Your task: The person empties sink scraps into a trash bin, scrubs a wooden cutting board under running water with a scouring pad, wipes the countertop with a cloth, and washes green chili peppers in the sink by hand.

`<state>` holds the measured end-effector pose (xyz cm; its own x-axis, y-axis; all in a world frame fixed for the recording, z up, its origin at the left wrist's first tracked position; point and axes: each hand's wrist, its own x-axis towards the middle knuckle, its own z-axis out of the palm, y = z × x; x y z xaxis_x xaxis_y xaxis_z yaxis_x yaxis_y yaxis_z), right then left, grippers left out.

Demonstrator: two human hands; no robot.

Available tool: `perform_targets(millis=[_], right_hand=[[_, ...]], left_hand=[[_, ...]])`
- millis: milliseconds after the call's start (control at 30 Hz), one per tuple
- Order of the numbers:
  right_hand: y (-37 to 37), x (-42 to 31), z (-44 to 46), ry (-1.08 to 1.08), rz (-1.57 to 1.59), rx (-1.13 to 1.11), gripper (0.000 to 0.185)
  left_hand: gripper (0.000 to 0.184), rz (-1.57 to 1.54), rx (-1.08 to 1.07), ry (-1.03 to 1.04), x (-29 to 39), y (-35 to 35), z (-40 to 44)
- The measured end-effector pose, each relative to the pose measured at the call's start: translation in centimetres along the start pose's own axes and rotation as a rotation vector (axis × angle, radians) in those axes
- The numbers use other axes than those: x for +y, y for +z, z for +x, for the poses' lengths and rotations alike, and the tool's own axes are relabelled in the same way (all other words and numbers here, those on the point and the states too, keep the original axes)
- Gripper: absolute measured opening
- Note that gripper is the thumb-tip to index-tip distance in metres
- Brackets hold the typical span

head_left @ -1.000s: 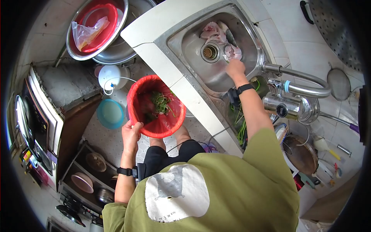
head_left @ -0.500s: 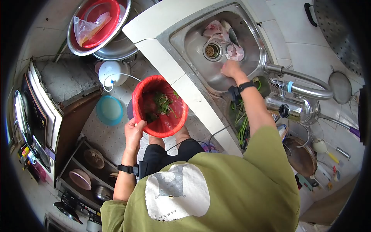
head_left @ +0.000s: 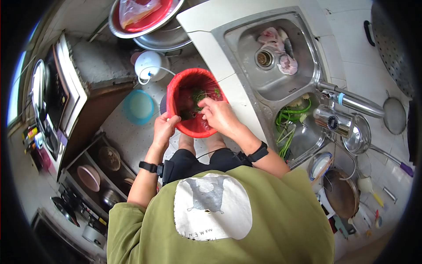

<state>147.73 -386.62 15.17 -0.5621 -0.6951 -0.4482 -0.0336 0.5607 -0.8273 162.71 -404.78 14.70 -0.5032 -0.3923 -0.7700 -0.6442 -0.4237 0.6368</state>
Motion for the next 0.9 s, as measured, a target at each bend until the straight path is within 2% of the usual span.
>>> perform_targets(millis=[33, 100, 167, 200, 233, 300, 333, 367, 433, 467, 500, 567, 633, 700, 733, 900], right_hand=[[-0.1, -0.8, -0.6, 0.116, 0.037, -0.121, 0.022], [0.0, -1.3, -0.4, 0.13, 0.022, -0.179, 0.016], [0.6, -1.3, 0.5, 0.191, 0.731, -0.407, 0.011], [1.8, -1.3, 1.1, 0.307, 0.944, -0.335, 0.016], [6.2, 4.4, 3.3, 0.202, 0.427, -0.274, 0.019], [10.9, 10.9, 3.2, -0.102, -0.388, 0.061, 0.025], [11.3, 10.1, 3.6, -0.041, -0.214, 0.051, 0.034], [11.4, 9.6, 4.3, -0.055, -0.212, 0.034, 0.034], [11.1, 7.4, 3.4, 0.431, 0.226, -0.088, 0.04], [12.3, 9.2, 3.9, 0.49, 0.307, -0.062, 0.042], [12.8, 10.1, 4.2, 0.49, 0.3, -0.067, 0.042], [13.9, 11.8, 4.3, 0.335, 0.114, 0.07, 0.041], [15.1, 14.0, 4.7, 0.303, 0.116, 0.082, 0.04], [16.8, 16.0, 5.0, 0.436, 0.375, 0.07, 0.026], [17.5, 16.4, 5.1, 0.458, 0.452, 0.102, 0.038], [21.2, 18.5, 5.4, 0.577, 0.53, 0.1, 0.037]], left_hand=[[0.003, -0.015, -0.007, 0.006, -0.5, -0.4, -0.2], [0.003, -0.021, 0.015, -0.006, -1.3, -0.8, -0.4], [0.004, -0.039, 0.04, -0.017, -2.3, -0.7, -0.4], [0.005, -0.009, 0.063, -0.027, -2.9, -0.7, -0.5], [0.006, 0.022, 0.088, -0.04, -3.6, -0.8, -0.5], [0.009, 0.067, 0.119, -0.035, -5.7, -1.0, 0.1], [0.006, 0.092, 0.125, -0.07, -6.7, -1.4, 1.0], [0.007, 0.109, 0.135, -0.116, -8.0, -1.9, 1.5], [0.008, 0.046, 0.131, -0.111, -11.2, -2.4, 3.0], [0.009, 0.025, 0.138, -0.135, -12.3, -2.6, 4.2], [0.009, 0.003, 0.141, -0.158, -13.3, -3.0, 5.5], [0.01, -0.015, 0.146, -0.164, -16.2, -3.9, 8.2], [0.01, -0.02, 0.173, -0.219, -19.0, -5.0, 11.3], [0.009, -0.057, 0.18, -0.233, -21.4, -5.7, 13.9], [0.011, -0.088, 0.188, -0.242, -22.8, -6.0, 14.9], [0.015, -0.221, 0.149, -0.209, -28.3, -8.7, 22.2]])
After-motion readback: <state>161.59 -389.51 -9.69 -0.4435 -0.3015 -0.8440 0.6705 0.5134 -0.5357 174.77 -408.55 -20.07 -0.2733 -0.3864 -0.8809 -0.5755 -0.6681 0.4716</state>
